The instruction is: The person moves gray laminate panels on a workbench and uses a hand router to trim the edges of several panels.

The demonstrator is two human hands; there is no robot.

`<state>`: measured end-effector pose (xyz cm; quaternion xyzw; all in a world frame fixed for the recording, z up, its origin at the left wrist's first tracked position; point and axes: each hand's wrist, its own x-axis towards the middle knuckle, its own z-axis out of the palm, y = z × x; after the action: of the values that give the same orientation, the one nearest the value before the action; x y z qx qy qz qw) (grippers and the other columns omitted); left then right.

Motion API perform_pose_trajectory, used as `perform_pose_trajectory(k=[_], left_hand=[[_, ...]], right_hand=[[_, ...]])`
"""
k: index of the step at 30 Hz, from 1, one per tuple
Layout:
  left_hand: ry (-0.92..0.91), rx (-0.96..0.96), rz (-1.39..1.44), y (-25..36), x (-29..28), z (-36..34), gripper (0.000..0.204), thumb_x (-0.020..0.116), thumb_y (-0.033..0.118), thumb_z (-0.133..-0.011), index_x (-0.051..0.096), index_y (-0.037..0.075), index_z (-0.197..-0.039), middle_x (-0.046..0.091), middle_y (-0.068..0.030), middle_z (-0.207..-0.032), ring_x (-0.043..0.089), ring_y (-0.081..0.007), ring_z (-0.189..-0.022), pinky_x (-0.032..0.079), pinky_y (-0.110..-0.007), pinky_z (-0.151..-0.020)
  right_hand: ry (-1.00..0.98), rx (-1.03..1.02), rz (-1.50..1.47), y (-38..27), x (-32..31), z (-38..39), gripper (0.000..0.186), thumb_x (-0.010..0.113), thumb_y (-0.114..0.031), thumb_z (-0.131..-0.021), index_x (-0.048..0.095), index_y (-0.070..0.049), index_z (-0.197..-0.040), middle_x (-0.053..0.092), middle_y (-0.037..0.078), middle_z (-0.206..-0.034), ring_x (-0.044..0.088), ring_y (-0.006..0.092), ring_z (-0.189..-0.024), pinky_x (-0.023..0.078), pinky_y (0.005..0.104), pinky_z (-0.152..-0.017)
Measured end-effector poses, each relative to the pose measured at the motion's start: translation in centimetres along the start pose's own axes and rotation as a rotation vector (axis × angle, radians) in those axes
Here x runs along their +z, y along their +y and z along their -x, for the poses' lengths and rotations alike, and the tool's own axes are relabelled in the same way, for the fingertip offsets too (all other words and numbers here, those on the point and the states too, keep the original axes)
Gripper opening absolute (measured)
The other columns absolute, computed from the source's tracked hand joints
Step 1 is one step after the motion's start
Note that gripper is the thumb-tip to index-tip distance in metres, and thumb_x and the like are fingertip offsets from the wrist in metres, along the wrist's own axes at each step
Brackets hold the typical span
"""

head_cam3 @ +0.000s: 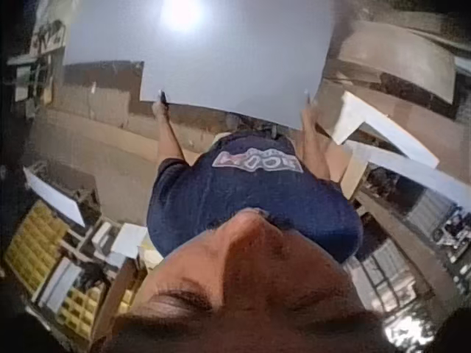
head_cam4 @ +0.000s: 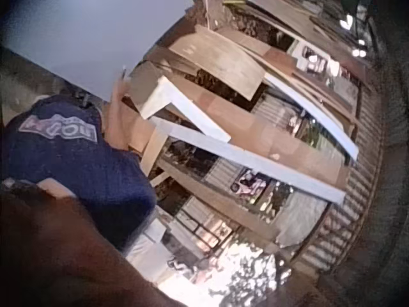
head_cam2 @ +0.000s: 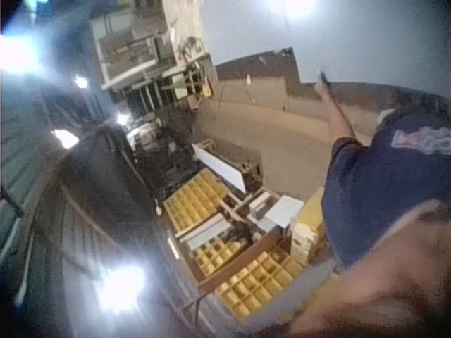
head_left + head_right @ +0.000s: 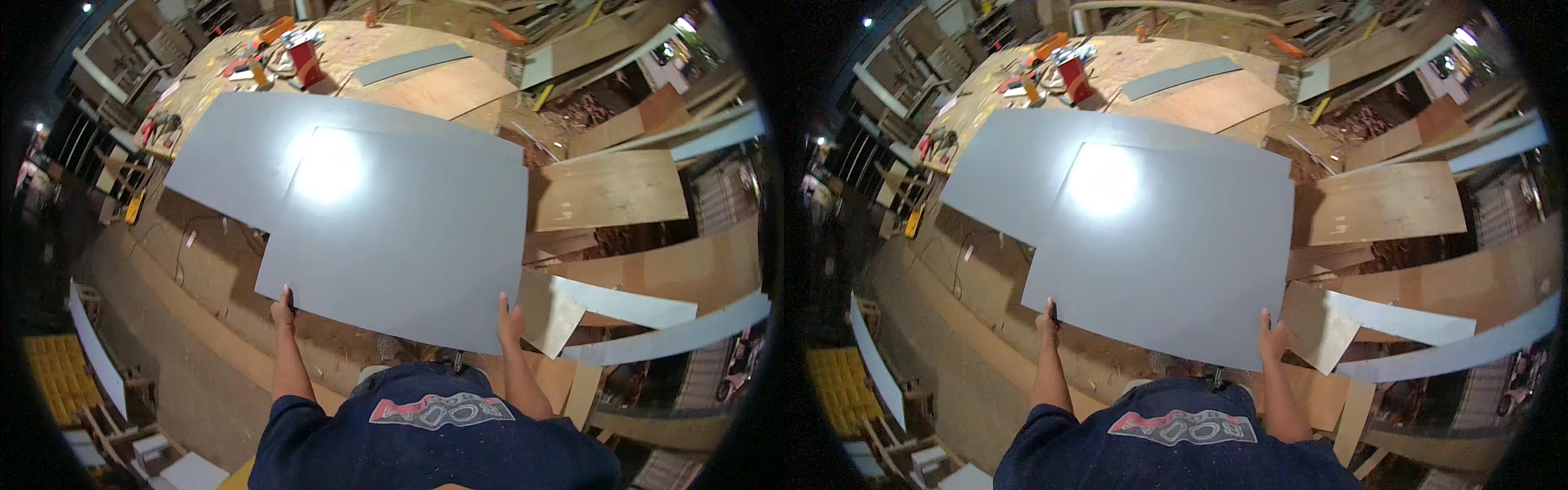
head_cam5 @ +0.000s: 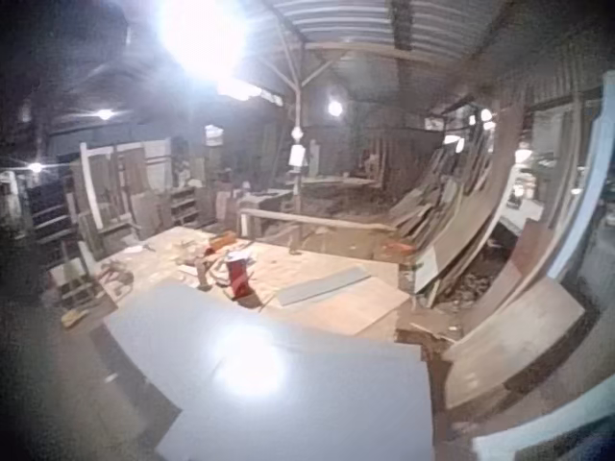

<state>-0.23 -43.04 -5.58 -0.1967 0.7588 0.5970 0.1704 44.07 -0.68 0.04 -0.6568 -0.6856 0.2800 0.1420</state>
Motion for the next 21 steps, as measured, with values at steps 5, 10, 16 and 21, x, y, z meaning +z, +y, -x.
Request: perform_pose_trajectory(k=[5,10,16,21], left_hand=[[0.239,0.073,-0.129,-0.9,2.2,-1.7,0.086,0.07,0.072,-0.09,0.077,-0.013,-0.103,0.076,-0.0225,-0.103,0.072,-0.0291,-0.091,0.057,-0.042,-0.079],[0.12,-0.01,0.012,-0.4,3.5,-2.5,0.103,0.054,0.085,-0.092,0.073,-0.014,-0.117,0.074,-0.0255,-0.121,0.07,-0.0378,-0.109,0.053,-0.048,-0.098],[0.394,-0.052,-0.51,1.5,2.7,-1.2,0.106,0.05,0.084,-0.094,0.063,-0.014,-0.132,0.065,-0.0306,-0.134,0.061,-0.0446,-0.126,0.051,-0.054,-0.103],[0.175,0.082,-0.313,-0.6,5.4,3.2,0.089,0.07,0.062,-0.096,0.051,-0.012,-0.143,0.059,-0.0303,-0.142,0.061,-0.0432,-0.127,0.052,-0.054,-0.103]], right_hand=[[0.005,0.103,0.09,-3.2,-0.6,0.7,0.079,0.059,-0.069,-0.097,0.069,0.008,-0.109,0.071,0.033,-0.106,0.069,0.0486,-0.102,0.053,0.0542,-0.09],[0.024,0.069,0.069,-2.7,-0.3,-1.6,0.086,0.057,-0.076,-0.094,0.067,0.008,-0.113,0.071,0.031,-0.106,0.07,0.0469,-0.104,0.053,0.0545,-0.09],[-0.036,0.214,-0.161,-0.9,0.8,-1.8,0.086,0.058,-0.076,-0.094,0.065,0.006,-0.118,0.07,0.027,-0.118,0.066,0.041,-0.111,0.052,0.051,-0.094],[-0.022,0.408,-1.083,11.3,1.7,2.0,0.059,0.059,-0.058,-0.099,0.065,-0.003,-0.122,0.067,0.01,-0.121,0.067,0.0292,-0.111,0.048,0.0424,-0.102]])
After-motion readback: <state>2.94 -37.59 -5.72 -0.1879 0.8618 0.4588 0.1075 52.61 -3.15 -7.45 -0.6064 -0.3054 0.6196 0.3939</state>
